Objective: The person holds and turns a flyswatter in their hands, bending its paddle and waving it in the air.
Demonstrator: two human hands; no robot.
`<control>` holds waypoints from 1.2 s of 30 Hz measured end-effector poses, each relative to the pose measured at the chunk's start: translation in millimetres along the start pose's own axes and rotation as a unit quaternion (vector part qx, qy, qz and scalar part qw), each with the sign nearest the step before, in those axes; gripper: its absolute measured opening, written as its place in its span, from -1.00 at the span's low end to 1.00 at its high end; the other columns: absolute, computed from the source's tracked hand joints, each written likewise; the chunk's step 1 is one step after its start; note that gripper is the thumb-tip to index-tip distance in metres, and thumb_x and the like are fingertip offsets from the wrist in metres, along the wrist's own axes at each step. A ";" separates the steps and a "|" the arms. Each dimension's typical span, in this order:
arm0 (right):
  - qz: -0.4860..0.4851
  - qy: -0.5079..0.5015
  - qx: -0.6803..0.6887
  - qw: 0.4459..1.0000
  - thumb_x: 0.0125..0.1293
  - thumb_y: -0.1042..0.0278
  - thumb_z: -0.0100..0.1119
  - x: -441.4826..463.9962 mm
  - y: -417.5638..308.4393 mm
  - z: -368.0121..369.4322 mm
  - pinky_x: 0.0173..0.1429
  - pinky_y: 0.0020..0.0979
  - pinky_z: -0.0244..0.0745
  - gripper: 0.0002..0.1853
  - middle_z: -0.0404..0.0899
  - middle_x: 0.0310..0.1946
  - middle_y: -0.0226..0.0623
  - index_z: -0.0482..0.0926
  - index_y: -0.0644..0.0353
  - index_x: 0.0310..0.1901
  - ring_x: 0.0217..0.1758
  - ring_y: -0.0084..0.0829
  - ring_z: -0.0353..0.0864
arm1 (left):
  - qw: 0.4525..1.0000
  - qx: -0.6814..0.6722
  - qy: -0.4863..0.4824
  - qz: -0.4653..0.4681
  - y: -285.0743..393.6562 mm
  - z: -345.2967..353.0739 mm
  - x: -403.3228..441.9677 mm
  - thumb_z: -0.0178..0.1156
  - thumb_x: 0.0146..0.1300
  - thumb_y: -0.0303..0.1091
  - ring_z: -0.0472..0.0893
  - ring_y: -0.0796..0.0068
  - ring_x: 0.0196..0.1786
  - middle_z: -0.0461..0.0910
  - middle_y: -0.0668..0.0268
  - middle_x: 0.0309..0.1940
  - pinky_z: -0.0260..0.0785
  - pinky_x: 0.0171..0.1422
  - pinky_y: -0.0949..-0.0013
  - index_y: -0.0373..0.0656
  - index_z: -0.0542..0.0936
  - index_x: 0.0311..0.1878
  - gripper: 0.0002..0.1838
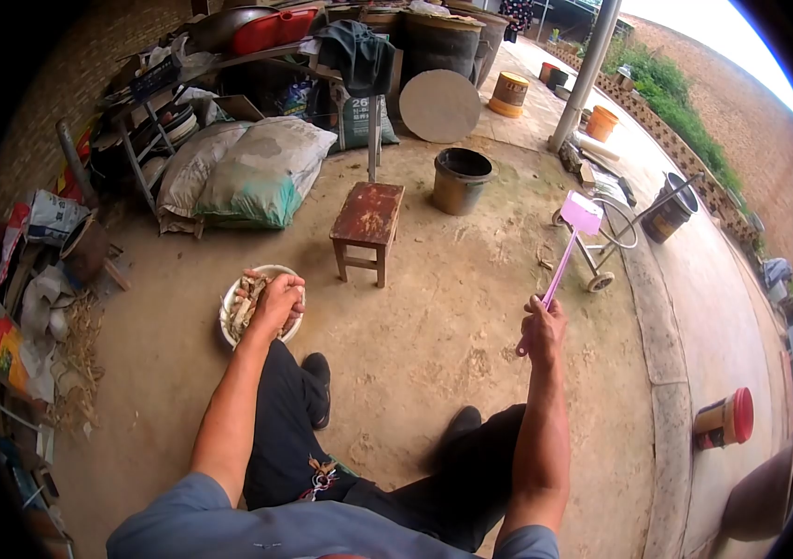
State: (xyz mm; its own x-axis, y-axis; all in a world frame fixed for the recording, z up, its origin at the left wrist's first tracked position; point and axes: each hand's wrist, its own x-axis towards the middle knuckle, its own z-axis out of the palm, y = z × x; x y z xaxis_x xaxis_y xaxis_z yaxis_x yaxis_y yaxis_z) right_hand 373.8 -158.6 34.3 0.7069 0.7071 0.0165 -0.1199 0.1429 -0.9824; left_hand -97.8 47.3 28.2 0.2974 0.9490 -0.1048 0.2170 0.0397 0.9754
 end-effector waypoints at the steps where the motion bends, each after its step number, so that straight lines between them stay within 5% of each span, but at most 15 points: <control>1: 0.017 0.004 -0.007 1.000 0.36 0.26 0.30 2.2 3.1 -2.0 -0.60 -0.48 0.39 -0.77 0.58 -0.43 -0.30 0.49 0.19 -0.14 -0.65 -0.56 0.47 | 1.000 0.003 0.002 0.000 0.6 0.1 -0.5 0.06 0.41 -0.37 0.55 0.59 -0.43 0.49 0.38 -0.39 0.43 -0.38 0.53 -0.28 0.50 0.10 -0.72; 16: -0.016 0.008 -0.004 1.000 0.37 0.26 0.27 -0.3 0.7 1.6 -0.59 -0.51 0.37 -0.78 0.58 -0.42 -0.30 0.50 0.19 -0.12 -0.64 -0.58 0.47 | 0.994 0.092 0.013 0.048 -1.0 -1.7 1.9 0.09 0.38 -0.35 0.61 0.53 -0.40 0.57 0.31 -0.35 0.49 -0.34 0.41 -0.26 0.53 0.07 -0.72; 22: 0.054 0.031 -0.028 0.998 0.33 0.25 0.31 4.7 10.9 -7.6 -0.61 -0.48 0.35 -0.74 0.59 -0.40 -0.26 0.50 0.24 -0.15 -0.65 -0.56 0.47 | 1.000 0.007 0.002 0.003 2.1 -1.5 -4.1 0.09 0.39 -0.35 0.60 0.55 -0.39 0.56 0.31 -0.34 0.49 -0.32 0.43 -0.26 0.53 0.06 -0.74; 36: -0.017 -0.009 -0.027 0.999 0.37 0.29 0.27 -2.3 -2.2 7.2 -0.62 -0.52 0.30 -0.79 0.55 -0.41 -0.35 0.53 0.20 -0.10 -0.67 -0.58 0.43 | 1.000 0.024 0.011 0.001 -1.9 -2.1 0.3 0.13 0.37 -0.36 0.62 0.55 -0.41 0.60 0.26 -0.33 0.49 -0.34 0.46 -0.27 0.54 0.07 -0.73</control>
State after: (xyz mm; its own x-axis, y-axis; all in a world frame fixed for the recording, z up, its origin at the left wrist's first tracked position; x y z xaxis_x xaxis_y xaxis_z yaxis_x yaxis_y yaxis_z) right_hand 367.4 -155.5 37.8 0.6968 0.7153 0.0537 -0.0569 0.1297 -0.9899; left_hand -100.1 48.2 26.7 0.2780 0.9556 -0.0977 0.2601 0.0230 0.9653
